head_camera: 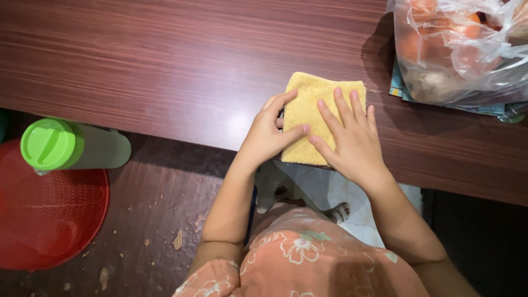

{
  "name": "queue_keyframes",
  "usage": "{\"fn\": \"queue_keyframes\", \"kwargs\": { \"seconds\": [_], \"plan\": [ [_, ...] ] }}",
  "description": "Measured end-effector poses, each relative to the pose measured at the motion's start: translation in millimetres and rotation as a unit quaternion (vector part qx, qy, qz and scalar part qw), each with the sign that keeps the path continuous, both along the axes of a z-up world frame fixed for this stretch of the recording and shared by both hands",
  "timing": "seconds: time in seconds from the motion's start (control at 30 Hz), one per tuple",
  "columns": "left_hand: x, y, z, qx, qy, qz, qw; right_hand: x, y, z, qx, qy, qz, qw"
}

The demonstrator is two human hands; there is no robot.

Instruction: Wiping down several notebooks and folders with a yellow cleaning cloth at a desk.

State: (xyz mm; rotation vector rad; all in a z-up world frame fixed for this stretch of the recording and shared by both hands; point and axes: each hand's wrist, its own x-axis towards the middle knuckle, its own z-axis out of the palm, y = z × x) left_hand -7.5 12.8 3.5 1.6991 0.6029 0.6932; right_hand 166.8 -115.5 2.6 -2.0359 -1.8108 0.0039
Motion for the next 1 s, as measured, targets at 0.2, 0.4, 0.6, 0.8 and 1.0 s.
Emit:
{"fn": "queue_keyframes", "kwargs": {
  "seconds": [0.2, 0.4, 0.6, 0.8, 1.0],
  "plan": [
    [11, 14, 29, 0.267, 0.133, 0.094, 0.95, 1, 0, -2, 0.009, -0.01, 0.003, 1.0],
    [36, 89, 11, 0.379, 0.219, -0.023, 0.899, 2, 1, -4, 0.006, -0.013, 0.002, 1.0],
    [41, 114, 35, 0.232, 0.112, -0.195, 0.946, 2, 2, -2, 0.013, -0.006, 0.002, 1.0],
    [42, 116, 20, 0.353, 0.078, -0.176, 0.916, 1, 3, -2, 0.018, 0.0, 0.002, 1.0],
    [34, 106, 39, 0.4, 0.234, -0.056, 0.884, 0, 3, -1, 0.008, -0.004, 0.001, 1.0]
  ]
}}
